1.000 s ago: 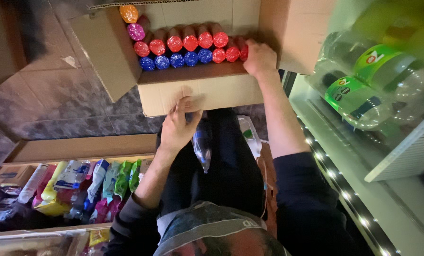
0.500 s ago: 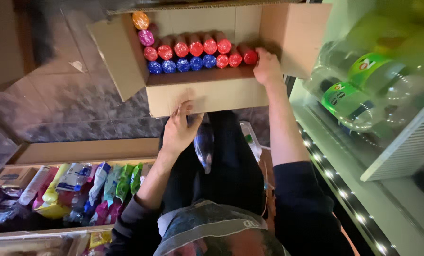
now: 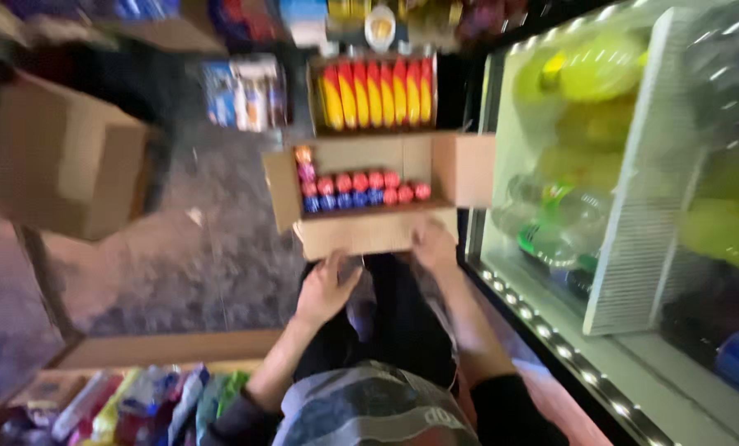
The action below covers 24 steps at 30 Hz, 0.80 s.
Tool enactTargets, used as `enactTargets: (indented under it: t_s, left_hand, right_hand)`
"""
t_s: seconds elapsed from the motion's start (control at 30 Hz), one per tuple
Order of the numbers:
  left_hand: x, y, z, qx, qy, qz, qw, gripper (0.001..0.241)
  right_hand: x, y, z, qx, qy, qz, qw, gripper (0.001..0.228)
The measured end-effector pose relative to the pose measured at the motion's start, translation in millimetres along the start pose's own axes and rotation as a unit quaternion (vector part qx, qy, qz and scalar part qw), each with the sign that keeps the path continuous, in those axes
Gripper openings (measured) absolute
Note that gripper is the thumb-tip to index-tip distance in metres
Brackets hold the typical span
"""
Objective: The person picks up several cylindrical snack containers and cans from store shelves and places them into a cardboard box. They arrange the items into organized rows within the box, handling blue, red, orange, and brown packages.
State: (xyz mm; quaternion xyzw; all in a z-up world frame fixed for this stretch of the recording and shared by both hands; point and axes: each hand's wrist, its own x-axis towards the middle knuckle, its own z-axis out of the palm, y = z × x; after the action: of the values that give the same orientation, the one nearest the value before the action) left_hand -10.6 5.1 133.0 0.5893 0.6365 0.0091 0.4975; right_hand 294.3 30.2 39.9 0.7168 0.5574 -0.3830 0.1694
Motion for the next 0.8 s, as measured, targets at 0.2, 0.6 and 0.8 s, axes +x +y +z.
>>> enactTargets:
  t_s: [0.2, 0.6, 0.8]
  left_hand:
    - [-38, -7, -48, -0.005, -0.039, 0.010, 0.999, 0.062]
    - [-47, 20, -136, -0.005, -0.025, 0.082, 0.996, 0.038]
    - [-21, 42, -140, -0.060, -0.039, 0.113, 0.991, 0.058]
  right_hand:
    - [-40, -26, 17, 0.006, -0.039, -0.011, 0.999, 0.067]
    - [-118, -75, -32, 0.054, 0.100, -0.100, 0.988, 0.052]
    - [-100, -65, -61, 0.067, 0.150, -0.121, 0.979, 0.021]
